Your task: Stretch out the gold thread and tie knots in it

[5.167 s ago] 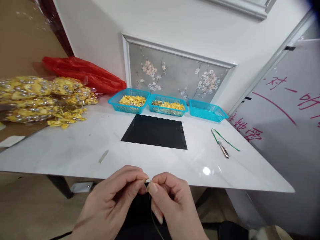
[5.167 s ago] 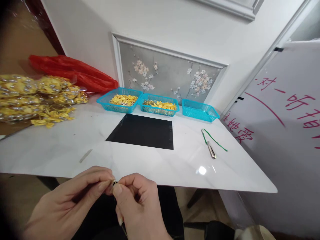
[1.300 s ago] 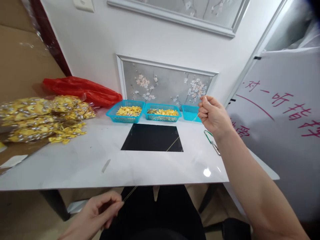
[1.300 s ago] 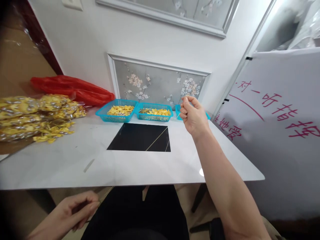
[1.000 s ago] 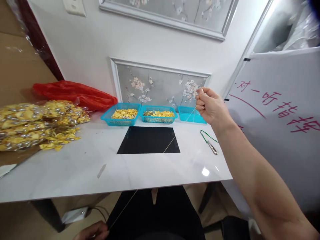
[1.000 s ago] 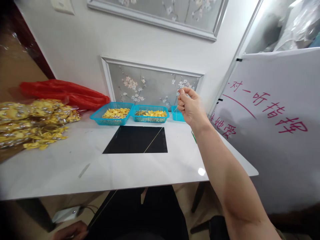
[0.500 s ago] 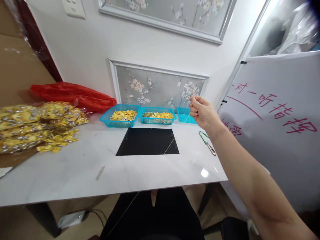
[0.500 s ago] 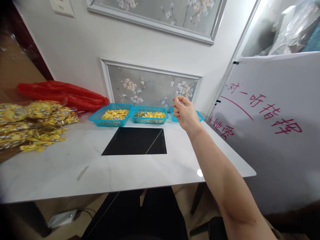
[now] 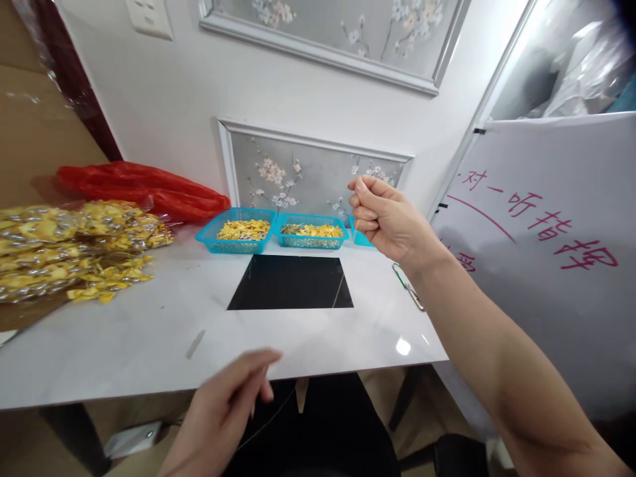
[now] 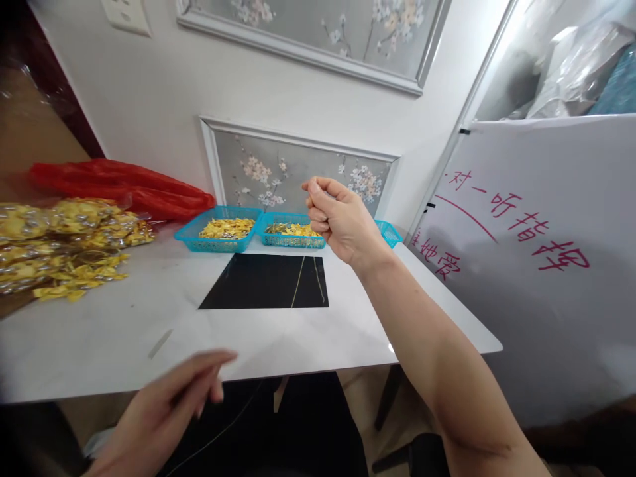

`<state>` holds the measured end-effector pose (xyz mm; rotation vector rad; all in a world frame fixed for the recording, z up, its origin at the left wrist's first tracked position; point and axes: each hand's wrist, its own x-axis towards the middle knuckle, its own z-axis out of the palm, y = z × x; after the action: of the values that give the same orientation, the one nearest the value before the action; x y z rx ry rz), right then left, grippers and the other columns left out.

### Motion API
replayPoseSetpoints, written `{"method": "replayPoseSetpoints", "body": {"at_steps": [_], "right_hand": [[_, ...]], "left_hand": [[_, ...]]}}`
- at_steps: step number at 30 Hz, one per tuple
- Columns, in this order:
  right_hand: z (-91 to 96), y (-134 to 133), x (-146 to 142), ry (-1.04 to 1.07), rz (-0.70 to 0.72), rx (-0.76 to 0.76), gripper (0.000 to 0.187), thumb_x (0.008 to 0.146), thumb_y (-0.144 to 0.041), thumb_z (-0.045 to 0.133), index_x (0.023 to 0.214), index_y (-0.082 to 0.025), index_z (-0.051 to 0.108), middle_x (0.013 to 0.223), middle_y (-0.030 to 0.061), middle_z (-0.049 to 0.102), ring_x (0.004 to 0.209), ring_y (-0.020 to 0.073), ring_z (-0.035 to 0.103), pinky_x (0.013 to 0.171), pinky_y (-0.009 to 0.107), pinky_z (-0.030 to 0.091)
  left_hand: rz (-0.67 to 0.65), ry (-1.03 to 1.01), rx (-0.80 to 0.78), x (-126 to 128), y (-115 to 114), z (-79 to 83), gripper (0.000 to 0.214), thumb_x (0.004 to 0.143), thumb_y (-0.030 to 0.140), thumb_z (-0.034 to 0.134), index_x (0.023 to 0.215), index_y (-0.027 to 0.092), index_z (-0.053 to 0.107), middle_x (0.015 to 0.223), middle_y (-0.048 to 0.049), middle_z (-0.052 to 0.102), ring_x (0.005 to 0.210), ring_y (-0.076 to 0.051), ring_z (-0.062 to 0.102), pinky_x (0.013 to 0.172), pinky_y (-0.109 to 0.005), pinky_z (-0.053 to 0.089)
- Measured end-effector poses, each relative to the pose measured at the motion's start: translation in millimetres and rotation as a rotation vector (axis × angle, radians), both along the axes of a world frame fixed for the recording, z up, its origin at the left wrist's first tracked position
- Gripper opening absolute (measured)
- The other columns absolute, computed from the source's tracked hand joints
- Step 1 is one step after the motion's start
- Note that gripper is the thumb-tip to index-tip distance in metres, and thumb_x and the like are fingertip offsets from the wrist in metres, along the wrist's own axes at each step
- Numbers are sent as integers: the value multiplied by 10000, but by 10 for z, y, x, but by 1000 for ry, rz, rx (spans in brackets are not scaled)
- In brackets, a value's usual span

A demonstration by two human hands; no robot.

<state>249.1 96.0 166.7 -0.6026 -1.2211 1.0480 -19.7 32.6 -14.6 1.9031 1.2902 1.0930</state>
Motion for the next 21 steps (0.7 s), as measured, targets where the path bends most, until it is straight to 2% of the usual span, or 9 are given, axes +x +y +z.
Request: {"method": "replayPoseSetpoints", "body": {"at_steps": [2, 4, 7, 10, 11, 13, 16, 18, 21], "right_hand": [[56, -35, -52, -9, 33, 5, 95, 898, -187, 572, 811, -151, 575, 638, -55, 454, 426, -1, 294, 375, 106, 253], [110, -50, -103, -19, 64, 15, 112, 915, -182, 546, 808, -155, 569, 638, -58, 447, 423, 0, 289, 372, 111, 249], [177, -51, -161, -41, 65, 27, 135, 930, -185, 523, 801, -162, 559, 635, -63, 432, 419, 4, 275, 366, 120, 242], [225, -51, -184, -84, 41, 37, 125, 904, -248, 576, 802, -179, 556, 625, -72, 417, 415, 9, 280, 363, 130, 252], [238, -54, -185, -99, 35, 38, 131, 889, -274, 600, 802, -186, 556, 620, -76, 413, 413, 10, 285, 362, 132, 256], [268, -63, -178, -119, 26, 37, 146, 872, -303, 621, 802, -193, 553, 614, -82, 408, 409, 8, 294, 363, 132, 263], [326, -81, -152, -119, 6, 29, 132, 893, -290, 593, 814, -191, 554, 614, -85, 413, 407, 2, 309, 363, 125, 266], [367, -93, -129, -110, -12, 34, 124, 900, -288, 585, 827, -192, 556, 621, -86, 423, 407, -2, 320, 362, 121, 272], [407, -114, -102, -109, -47, 61, 137, 885, -314, 608, 838, -194, 561, 637, -79, 445, 421, -3, 359, 366, 118, 298]], "left_hand": [[-3, -96, -50, 312, 287, 301, 338, 801, 395, 569, 1086, 235, 654, 609, 19, 613, 592, -151, 544, 584, -249, 422], [-161, -255, -164, 583, 554, 446, 505, 763, 338, 645, 1246, 215, 561, 674, 16, 631, 698, -159, 546, 640, -255, 401], [-422, -282, -314, 873, 769, 429, 548, 707, 308, 707, 1235, 212, 593, 765, -21, 688, 655, -144, 527, 587, -258, 377], [-598, -326, -445, 1010, 761, 316, 455, 710, 289, 696, 1161, 250, 650, 1068, -87, 698, 600, -103, 514, 530, -248, 355], [-630, -349, -485, 1027, 735, 283, 412, 714, 290, 693, 1123, 253, 671, 1113, -98, 687, 570, -86, 500, 515, -243, 348], [-657, -390, -553, 1034, 684, 231, 307, 708, 297, 705, 1005, 223, 720, 1036, -107, 714, 514, -63, 472, 490, -231, 335], [-618, -440, -616, 995, 647, 173, 186, 688, 314, 741, 803, 168, 736, 781, -79, 729, 492, -64, 487, 470, -209, 332], [-566, -473, -638, 940, 646, 143, 185, 689, 334, 748, 724, 155, 714, 695, -54, 703, 497, -64, 505, 473, -197, 349], [-476, -528, -639, 813, 648, 129, 224, 706, 381, 735, 703, 164, 680, 654, -16, 666, 501, -53, 505, 478, -176, 364]]}}
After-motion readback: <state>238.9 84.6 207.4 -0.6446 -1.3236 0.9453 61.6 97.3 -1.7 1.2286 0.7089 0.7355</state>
